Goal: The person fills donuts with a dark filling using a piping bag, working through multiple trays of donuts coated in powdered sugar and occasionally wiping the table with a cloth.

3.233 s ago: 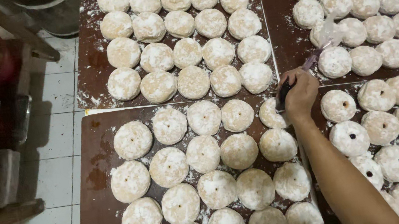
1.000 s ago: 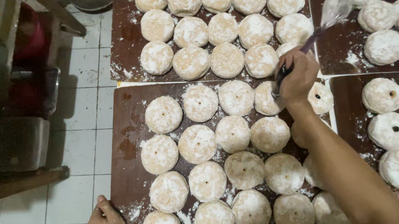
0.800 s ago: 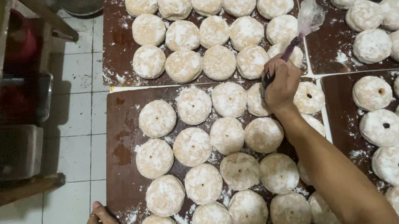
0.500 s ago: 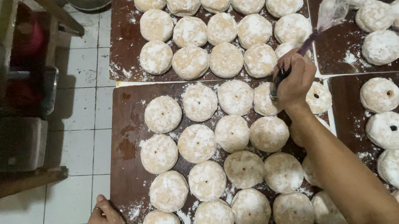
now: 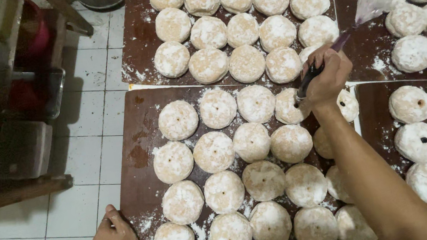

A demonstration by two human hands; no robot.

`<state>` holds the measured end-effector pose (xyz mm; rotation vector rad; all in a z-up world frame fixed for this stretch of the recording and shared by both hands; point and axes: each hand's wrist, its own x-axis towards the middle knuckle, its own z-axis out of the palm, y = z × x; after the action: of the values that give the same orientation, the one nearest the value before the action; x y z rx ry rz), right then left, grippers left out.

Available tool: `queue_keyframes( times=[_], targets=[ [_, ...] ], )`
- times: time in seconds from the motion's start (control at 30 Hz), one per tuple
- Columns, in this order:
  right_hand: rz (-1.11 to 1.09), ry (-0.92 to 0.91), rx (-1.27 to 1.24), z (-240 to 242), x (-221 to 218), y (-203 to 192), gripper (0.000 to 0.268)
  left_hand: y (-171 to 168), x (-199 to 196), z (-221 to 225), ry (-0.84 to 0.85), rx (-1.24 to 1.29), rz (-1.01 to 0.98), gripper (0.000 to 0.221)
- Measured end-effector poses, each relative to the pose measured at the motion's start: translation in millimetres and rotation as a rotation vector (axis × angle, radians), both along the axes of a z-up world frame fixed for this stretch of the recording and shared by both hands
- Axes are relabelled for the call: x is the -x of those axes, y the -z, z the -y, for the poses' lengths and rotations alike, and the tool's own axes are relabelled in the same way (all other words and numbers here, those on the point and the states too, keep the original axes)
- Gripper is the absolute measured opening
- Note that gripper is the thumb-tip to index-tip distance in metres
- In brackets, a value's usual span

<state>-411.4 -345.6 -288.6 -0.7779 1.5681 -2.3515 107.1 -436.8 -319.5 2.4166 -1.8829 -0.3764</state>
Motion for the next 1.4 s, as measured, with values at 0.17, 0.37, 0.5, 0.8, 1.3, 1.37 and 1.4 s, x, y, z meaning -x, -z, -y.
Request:
queue_keyframes(
  times=[0.17, 0.37, 0.5, 0.8, 1.3, 1.37, 1.4],
  targets=[
    [0.111, 0.103, -0.043, 3, 6, -30, 0.031, -2, 1, -1, -0.01, -0.026, -0.014, 0.067],
    [0.035, 0.03, 0.007, 47, -16, -18, 0.032, -8, 3, -1, -0.008, 0.007, -0.052, 0.062],
    [0.088, -0.023, 0.001, 65, -33, -2, 0.033, -9, 4, 0, -0.02, -0.024, -0.037, 0.064],
    [0.055, -0.04, -0.058, 67, -56, 25, 0.033, -12, 5, 1, -0.025, -0.029, -0.063, 0.063],
    [0.03, -0.064, -0.082, 67, -59, 23, 0.029, -18, 7, 1, -0.048, -0.077, -0.088, 0.064],
    [0.048, -0.083, -0.053, 68, -57, 21, 0.03, -17, 7, 2, -0.029, -0.048, -0.089, 0.065],
    [0.048, -0.083, -0.054, 68, -57, 21, 0.03, -17, 6, 2, -0.03, -0.048, -0.089, 0.065]
  ],
)
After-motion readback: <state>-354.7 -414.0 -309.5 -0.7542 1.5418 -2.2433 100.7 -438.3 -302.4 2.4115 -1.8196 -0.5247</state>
